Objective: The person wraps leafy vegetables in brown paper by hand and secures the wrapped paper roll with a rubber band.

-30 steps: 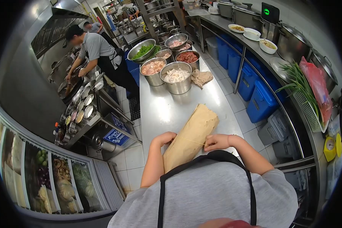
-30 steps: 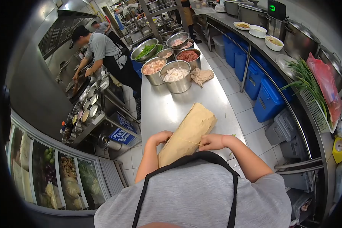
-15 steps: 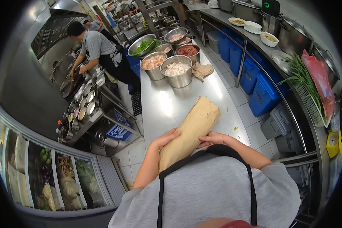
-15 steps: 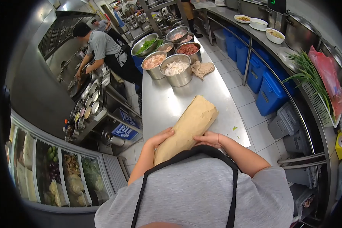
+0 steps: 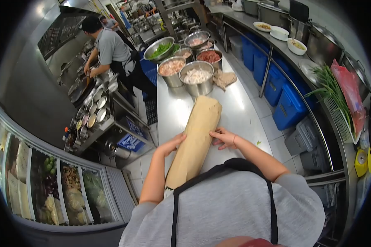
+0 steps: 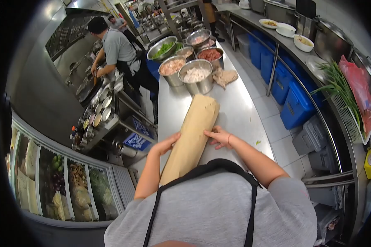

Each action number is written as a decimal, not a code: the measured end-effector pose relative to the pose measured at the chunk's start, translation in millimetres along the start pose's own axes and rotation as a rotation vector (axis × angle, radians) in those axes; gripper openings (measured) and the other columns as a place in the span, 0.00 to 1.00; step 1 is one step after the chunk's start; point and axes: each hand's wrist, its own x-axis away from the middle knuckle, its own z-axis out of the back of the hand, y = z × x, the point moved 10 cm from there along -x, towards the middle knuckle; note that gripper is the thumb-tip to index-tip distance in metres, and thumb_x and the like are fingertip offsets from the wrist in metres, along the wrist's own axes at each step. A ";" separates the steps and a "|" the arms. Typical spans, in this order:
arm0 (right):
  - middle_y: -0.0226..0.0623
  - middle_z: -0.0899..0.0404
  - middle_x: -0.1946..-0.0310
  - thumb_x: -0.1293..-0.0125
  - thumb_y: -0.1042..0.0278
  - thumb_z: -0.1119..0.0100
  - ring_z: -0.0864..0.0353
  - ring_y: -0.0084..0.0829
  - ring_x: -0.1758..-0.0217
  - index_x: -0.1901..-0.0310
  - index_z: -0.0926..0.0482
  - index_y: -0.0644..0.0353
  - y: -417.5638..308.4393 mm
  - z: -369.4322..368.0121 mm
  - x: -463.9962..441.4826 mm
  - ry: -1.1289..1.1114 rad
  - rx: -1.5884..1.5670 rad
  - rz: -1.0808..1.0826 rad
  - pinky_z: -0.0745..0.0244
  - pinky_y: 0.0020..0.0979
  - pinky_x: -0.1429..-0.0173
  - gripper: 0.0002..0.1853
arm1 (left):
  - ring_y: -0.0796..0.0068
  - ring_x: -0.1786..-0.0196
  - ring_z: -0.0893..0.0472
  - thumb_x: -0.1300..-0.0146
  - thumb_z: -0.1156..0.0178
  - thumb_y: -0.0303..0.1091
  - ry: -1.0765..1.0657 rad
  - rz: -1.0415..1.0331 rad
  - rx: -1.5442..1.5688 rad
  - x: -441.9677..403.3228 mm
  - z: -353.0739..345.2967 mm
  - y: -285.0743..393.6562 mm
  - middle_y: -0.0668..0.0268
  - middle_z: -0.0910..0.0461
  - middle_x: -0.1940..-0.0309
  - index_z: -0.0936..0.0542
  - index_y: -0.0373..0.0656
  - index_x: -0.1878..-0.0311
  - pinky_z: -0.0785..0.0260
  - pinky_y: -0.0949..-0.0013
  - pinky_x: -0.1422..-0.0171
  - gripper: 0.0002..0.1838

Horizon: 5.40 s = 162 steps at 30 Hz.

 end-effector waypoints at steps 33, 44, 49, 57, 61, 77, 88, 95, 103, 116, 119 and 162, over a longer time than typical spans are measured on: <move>0.31 0.53 0.29 0.40 0.36 0.55 0.57 0.34 0.26 0.31 0.48 0.46 60.5 59.6 111.4 0.731 1.389 0.227 0.63 0.54 0.29 0.39 | 0.48 0.31 0.49 0.56 0.30 0.47 0.598 -0.447 -0.668 49.8 -6.9 77.0 0.53 0.52 0.30 0.43 0.50 0.31 0.50 0.52 0.30 0.48; 0.40 0.58 0.28 0.41 0.38 0.51 0.60 0.41 0.25 0.30 0.52 0.56 38.8 10.7 85.6 0.498 1.201 0.425 0.63 0.52 0.28 0.44 | 0.48 0.32 0.48 0.57 0.31 0.47 0.650 -0.427 -0.736 51.6 -18.8 81.5 0.53 0.50 0.31 0.43 0.51 0.31 0.48 0.51 0.32 0.48; 0.36 0.58 0.28 0.37 0.38 0.58 0.62 0.35 0.25 0.30 0.53 0.55 5.8 12.8 2.7 0.540 1.291 0.422 0.65 0.49 0.27 0.41 | 0.48 0.33 0.45 0.57 0.30 0.46 0.667 -0.440 -0.753 53.5 -17.8 82.5 0.53 0.49 0.32 0.41 0.50 0.32 0.48 0.54 0.31 0.47; 0.32 0.60 0.27 0.37 0.38 0.60 0.66 0.34 0.24 0.30 0.54 0.53 -1.0 141.2 43.2 0.974 1.099 0.037 0.70 0.48 0.26 0.40 | 0.48 0.33 0.46 0.58 0.29 0.46 0.659 -0.432 -0.686 53.7 -11.1 80.1 0.56 0.48 0.32 0.39 0.50 0.33 0.48 0.54 0.31 0.46; 0.31 0.61 0.27 0.37 0.39 0.58 0.61 0.37 0.25 0.29 0.55 0.49 57.9 144.4 132.8 0.988 1.055 -0.108 0.70 0.52 0.27 0.40 | 0.48 0.33 0.45 0.57 0.30 0.46 0.649 -0.433 -0.658 52.6 -9.8 79.6 0.56 0.48 0.32 0.39 0.51 0.33 0.48 0.54 0.31 0.46; 0.42 0.26 0.59 0.41 0.69 0.43 0.25 0.41 0.59 0.62 0.23 0.59 -16.9 127.4 132.2 1.130 0.498 0.763 0.29 0.33 0.53 0.07 | 0.50 0.33 0.45 0.50 0.33 0.44 0.692 -0.509 -0.626 51.1 -1.7 71.9 0.54 0.47 0.33 0.41 0.49 0.32 0.47 0.55 0.32 0.41; 0.51 0.39 0.40 0.43 0.39 0.42 0.32 0.40 0.39 0.30 0.66 0.54 1.7 -41.9 5.1 -0.171 -0.014 0.057 0.31 0.42 0.42 0.52 | 0.53 0.31 0.46 0.39 0.51 0.62 0.353 0.114 0.205 63.4 33.5 -36.0 0.53 0.53 0.30 0.57 0.46 0.28 0.51 0.61 0.30 0.45; 0.52 0.45 0.36 0.44 0.41 0.40 0.36 0.45 0.36 0.31 0.73 0.47 -3.9 -76.6 5.3 -0.328 -0.230 0.013 0.37 0.52 0.39 0.55 | 0.64 0.30 0.46 0.39 0.46 0.57 0.123 -0.105 0.261 38.2 7.2 -32.5 0.57 0.49 0.31 0.58 0.46 0.28 0.51 0.64 0.30 0.46; 0.48 0.37 0.41 0.41 0.49 0.39 0.35 0.41 0.38 0.30 0.67 0.49 -32.0 -78.1 19.1 -0.264 -0.090 0.144 0.33 0.45 0.41 0.51 | 0.64 0.32 0.42 0.43 0.37 0.40 0.265 -0.285 0.248 52.1 8.6 -0.3 0.55 0.45 0.33 0.57 0.38 0.29 0.48 0.65 0.31 0.48; 0.49 0.32 0.43 0.41 0.42 0.42 0.27 0.36 0.44 0.29 0.63 0.56 -27.1 -65.0 -16.6 -0.232 0.331 0.164 0.29 0.34 0.46 0.50 | 0.59 0.30 0.46 0.41 0.42 0.52 0.496 -0.210 -0.064 53.9 45.9 5.3 0.50 0.50 0.31 0.62 0.40 0.29 0.51 0.65 0.30 0.50; 0.47 0.32 0.45 0.43 0.36 0.44 0.28 0.36 0.44 0.30 0.61 0.55 -12.5 -65.7 -14.9 -0.238 0.075 0.027 0.28 0.35 0.49 0.51 | 0.62 0.30 0.46 0.38 0.46 0.55 0.418 -0.029 0.108 57.7 40.2 -4.4 0.54 0.51 0.30 0.61 0.43 0.28 0.50 0.66 0.31 0.47; 0.46 0.26 0.48 0.30 0.49 0.58 0.23 0.33 0.46 0.37 0.41 0.58 52.5 -26.1 26.6 -0.427 -0.178 -0.052 0.27 0.24 0.56 0.27 | 0.50 0.30 0.48 0.59 0.30 0.58 0.224 -0.345 -0.784 44.1 -40.4 76.4 0.42 0.48 0.34 0.57 0.34 0.30 0.52 0.60 0.28 0.62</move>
